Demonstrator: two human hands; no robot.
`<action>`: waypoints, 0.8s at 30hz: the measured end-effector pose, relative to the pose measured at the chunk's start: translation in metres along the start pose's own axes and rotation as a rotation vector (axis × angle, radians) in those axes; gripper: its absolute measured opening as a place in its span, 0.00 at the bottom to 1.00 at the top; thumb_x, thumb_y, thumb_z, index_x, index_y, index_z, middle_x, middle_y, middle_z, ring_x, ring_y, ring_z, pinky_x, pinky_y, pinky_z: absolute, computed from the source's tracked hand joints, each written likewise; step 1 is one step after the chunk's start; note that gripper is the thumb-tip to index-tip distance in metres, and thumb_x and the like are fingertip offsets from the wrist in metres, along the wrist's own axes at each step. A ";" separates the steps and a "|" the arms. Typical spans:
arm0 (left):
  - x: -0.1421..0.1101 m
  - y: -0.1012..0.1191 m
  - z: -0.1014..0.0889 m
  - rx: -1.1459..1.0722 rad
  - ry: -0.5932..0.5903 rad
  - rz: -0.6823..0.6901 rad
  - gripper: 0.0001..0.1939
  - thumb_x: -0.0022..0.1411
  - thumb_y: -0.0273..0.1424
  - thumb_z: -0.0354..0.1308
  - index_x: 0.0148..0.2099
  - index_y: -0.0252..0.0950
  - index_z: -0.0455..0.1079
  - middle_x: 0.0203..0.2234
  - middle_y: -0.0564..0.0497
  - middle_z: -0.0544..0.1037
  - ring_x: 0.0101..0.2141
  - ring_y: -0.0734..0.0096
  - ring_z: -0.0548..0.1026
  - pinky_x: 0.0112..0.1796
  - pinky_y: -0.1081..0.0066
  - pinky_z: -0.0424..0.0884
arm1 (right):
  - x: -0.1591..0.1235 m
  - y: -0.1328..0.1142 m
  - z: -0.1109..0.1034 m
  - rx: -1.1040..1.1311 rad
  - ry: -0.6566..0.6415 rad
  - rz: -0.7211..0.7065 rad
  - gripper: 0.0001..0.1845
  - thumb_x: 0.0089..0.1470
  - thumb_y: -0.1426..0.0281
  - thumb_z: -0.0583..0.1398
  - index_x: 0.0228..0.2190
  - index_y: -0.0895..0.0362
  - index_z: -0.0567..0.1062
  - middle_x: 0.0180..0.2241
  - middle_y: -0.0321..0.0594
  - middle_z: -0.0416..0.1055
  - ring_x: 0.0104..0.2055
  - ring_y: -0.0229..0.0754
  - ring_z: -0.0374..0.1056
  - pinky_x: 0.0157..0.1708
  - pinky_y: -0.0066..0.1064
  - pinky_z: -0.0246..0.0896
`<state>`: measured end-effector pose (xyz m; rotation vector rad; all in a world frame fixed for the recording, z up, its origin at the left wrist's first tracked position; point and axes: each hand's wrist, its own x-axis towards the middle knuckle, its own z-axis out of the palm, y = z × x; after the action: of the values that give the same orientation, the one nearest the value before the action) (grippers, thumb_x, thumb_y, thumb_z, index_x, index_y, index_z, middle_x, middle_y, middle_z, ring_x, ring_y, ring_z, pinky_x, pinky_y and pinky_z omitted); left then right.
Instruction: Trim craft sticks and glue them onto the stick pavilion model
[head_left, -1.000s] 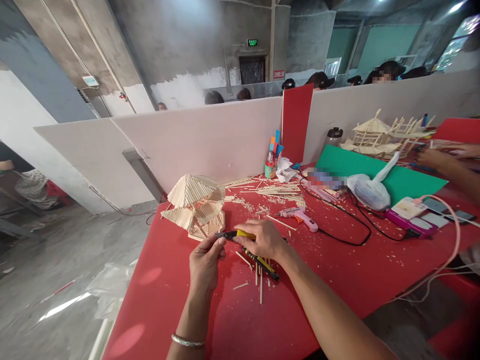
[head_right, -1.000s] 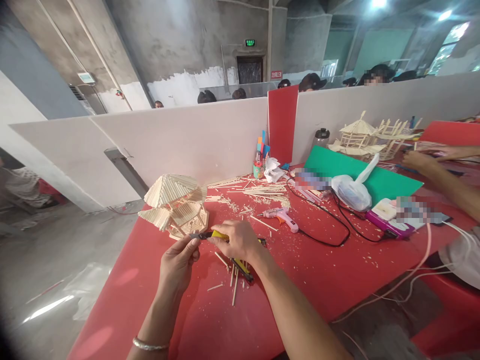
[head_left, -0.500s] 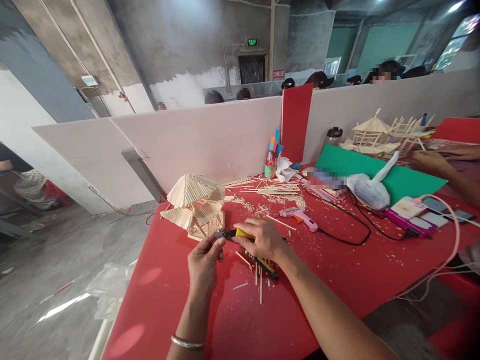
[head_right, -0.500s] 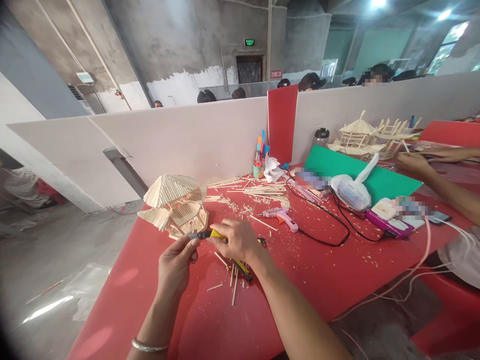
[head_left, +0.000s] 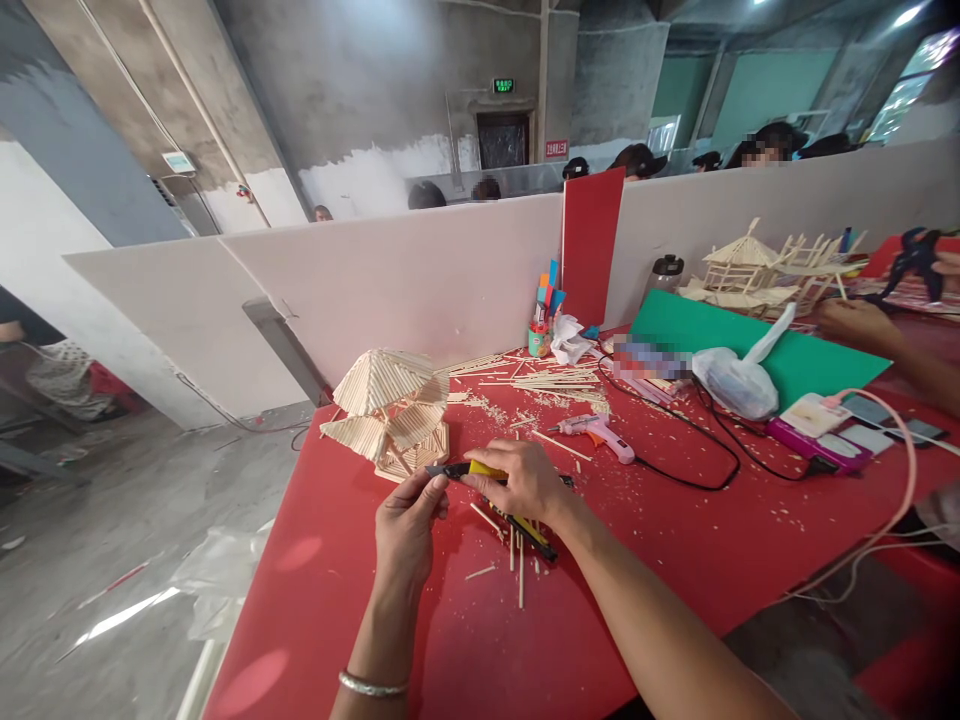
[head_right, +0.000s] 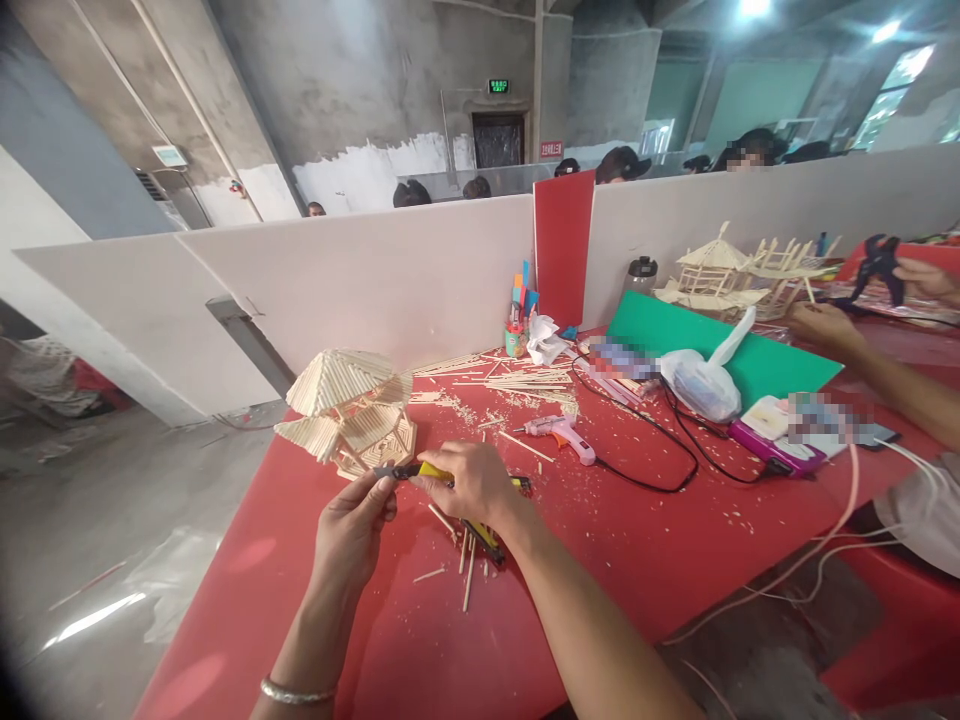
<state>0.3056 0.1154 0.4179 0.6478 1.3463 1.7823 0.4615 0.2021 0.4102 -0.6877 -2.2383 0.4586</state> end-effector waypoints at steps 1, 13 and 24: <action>0.000 0.000 0.000 -0.002 0.004 0.000 0.21 0.34 0.39 0.77 0.31 0.32 0.81 0.18 0.52 0.73 0.20 0.77 0.65 0.22 0.74 0.62 | 0.000 0.000 0.000 0.005 -0.005 0.002 0.16 0.61 0.57 0.60 0.45 0.51 0.79 0.32 0.37 0.76 0.33 0.37 0.71 0.31 0.25 0.58; 0.004 -0.009 -0.003 -0.059 0.058 0.063 0.19 0.34 0.38 0.77 0.30 0.33 0.82 0.16 0.53 0.72 0.18 0.80 0.63 0.20 0.76 0.59 | -0.001 -0.006 -0.002 -0.012 -0.010 0.000 0.15 0.63 0.58 0.57 0.43 0.52 0.79 0.29 0.37 0.74 0.30 0.36 0.68 0.30 0.26 0.54; 0.002 -0.010 0.004 -0.115 0.153 0.056 0.23 0.31 0.38 0.78 0.32 0.33 0.82 0.19 0.51 0.75 0.19 0.78 0.66 0.21 0.75 0.64 | 0.000 -0.008 0.002 -0.063 0.005 -0.011 0.18 0.64 0.55 0.56 0.42 0.53 0.79 0.30 0.38 0.74 0.31 0.37 0.68 0.30 0.27 0.53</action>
<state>0.3101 0.1205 0.4092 0.4992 1.3261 1.9721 0.4579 0.1958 0.4130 -0.7080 -2.2588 0.3821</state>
